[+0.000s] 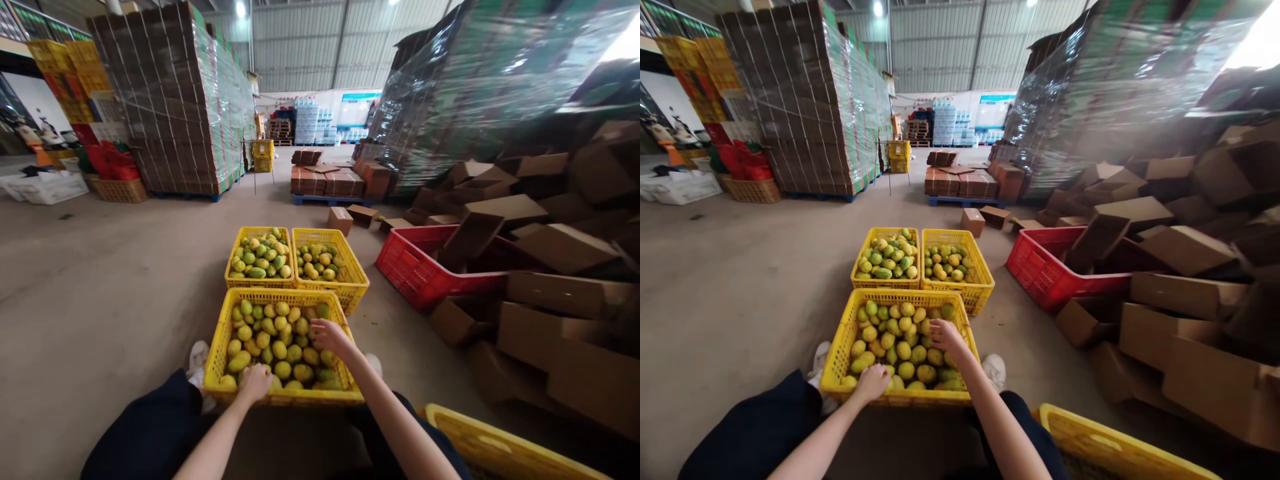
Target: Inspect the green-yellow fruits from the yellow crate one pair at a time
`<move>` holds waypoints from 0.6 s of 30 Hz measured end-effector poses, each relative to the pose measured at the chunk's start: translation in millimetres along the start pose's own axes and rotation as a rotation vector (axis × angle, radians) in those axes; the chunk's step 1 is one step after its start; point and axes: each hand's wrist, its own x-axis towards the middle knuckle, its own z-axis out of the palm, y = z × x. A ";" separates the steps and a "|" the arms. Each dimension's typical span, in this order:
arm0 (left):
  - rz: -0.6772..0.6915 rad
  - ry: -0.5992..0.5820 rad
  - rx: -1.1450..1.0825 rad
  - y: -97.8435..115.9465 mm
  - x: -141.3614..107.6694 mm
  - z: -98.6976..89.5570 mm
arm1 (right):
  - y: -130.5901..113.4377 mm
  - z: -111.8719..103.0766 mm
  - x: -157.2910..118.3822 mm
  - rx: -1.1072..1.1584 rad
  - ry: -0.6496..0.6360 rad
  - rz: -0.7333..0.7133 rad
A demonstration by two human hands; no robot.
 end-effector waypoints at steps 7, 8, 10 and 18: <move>-0.034 -0.048 -0.103 -5.6 -0.7 -2.5 | 3.1 -2.7 -21.7 -0.259 0.002 0.115; -0.051 -0.066 -0.130 -6.9 0.9 -2.1 | 1.7 -0.3 -21.0 -0.279 -0.002 0.111; -0.085 -0.101 -0.190 -11.0 6.3 -0.8 | 1.2 6.1 -20.9 -0.316 -0.017 0.114; -0.256 0.031 -0.423 -59.4 45.5 -11.0 | -2.6 25.8 -52.7 -1.163 -0.134 -0.266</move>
